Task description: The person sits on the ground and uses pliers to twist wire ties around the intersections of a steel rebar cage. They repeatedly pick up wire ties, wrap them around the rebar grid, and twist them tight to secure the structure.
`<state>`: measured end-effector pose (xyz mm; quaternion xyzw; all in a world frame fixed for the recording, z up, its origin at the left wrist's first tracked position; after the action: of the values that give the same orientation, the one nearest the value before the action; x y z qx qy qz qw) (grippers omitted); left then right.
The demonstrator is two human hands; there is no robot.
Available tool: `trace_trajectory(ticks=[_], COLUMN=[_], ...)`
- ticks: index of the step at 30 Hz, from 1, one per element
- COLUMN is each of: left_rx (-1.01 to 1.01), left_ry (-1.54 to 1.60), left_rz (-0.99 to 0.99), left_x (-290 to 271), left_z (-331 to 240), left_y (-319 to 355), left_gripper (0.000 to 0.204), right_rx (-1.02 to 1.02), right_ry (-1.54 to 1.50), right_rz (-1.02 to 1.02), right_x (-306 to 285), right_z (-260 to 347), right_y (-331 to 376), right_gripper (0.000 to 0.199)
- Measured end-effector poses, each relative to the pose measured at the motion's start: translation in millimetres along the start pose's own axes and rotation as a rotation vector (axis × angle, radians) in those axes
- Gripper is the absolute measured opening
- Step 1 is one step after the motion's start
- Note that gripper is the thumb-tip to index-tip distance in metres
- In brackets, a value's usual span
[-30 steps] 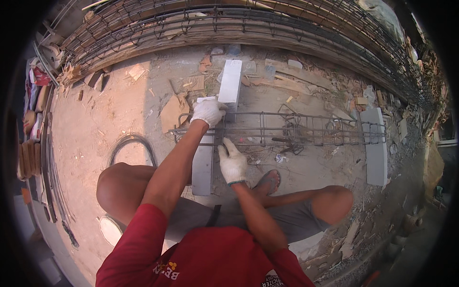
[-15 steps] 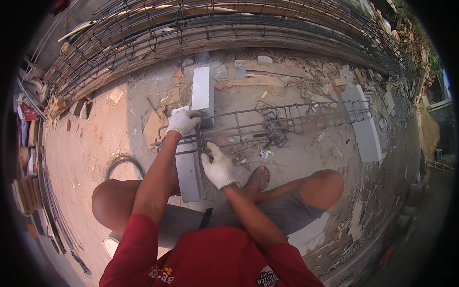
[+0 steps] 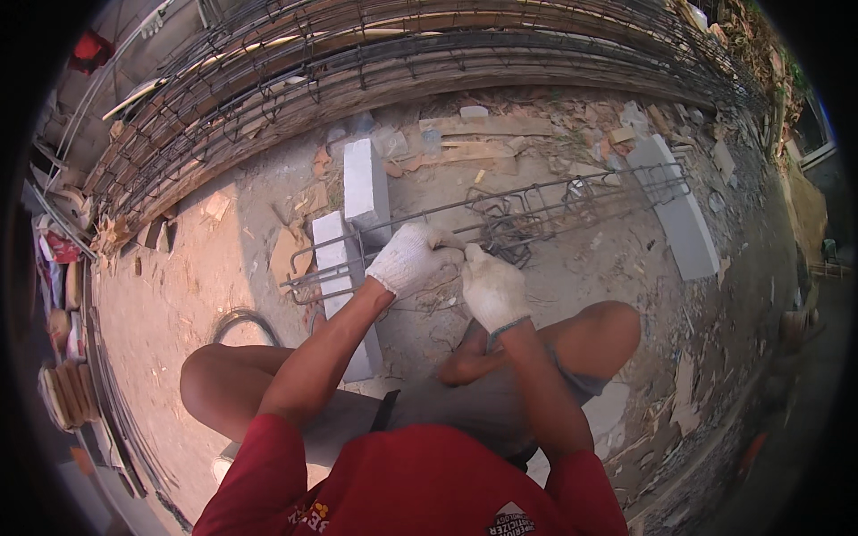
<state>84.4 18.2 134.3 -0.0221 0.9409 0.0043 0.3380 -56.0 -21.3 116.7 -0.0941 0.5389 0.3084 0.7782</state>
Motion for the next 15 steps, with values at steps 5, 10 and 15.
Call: trace_trajectory(ticks=[5,10,15], left_rx=[-0.167,-0.159,-0.299], left_ry=[0.225,0.143,0.045], left_rz=[0.050,-0.343,-0.256], left_x=[-11.1,-55.8,-27.7], left_z=[30.9,95.5,147.7], left_y=[-3.5,3.8,-7.1], left_gripper=[0.037,0.040,0.039], right_rx=[-0.022,0.154,0.214], right_ry=[-0.400,-0.323,-0.406], right_rz=[-0.026,-0.024,0.031], right_x=[-30.1,22.1,64.1], right_z=[-11.1,-43.1,-35.1], right_y=[-4.2,-1.1,-10.2], right_gripper=[0.032,0.032,0.037])
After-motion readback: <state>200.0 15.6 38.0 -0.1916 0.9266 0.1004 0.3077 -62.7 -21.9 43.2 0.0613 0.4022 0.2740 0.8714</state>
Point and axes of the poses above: each hand's wrist, its own y-axis away from the middle knuckle, its own x-axis out of the palm, z = x × y, the point moved 8 cm from there along -y, towards the middle knuckle, and after that the axes turned 5 degrees about x, right-handed, at the moved point
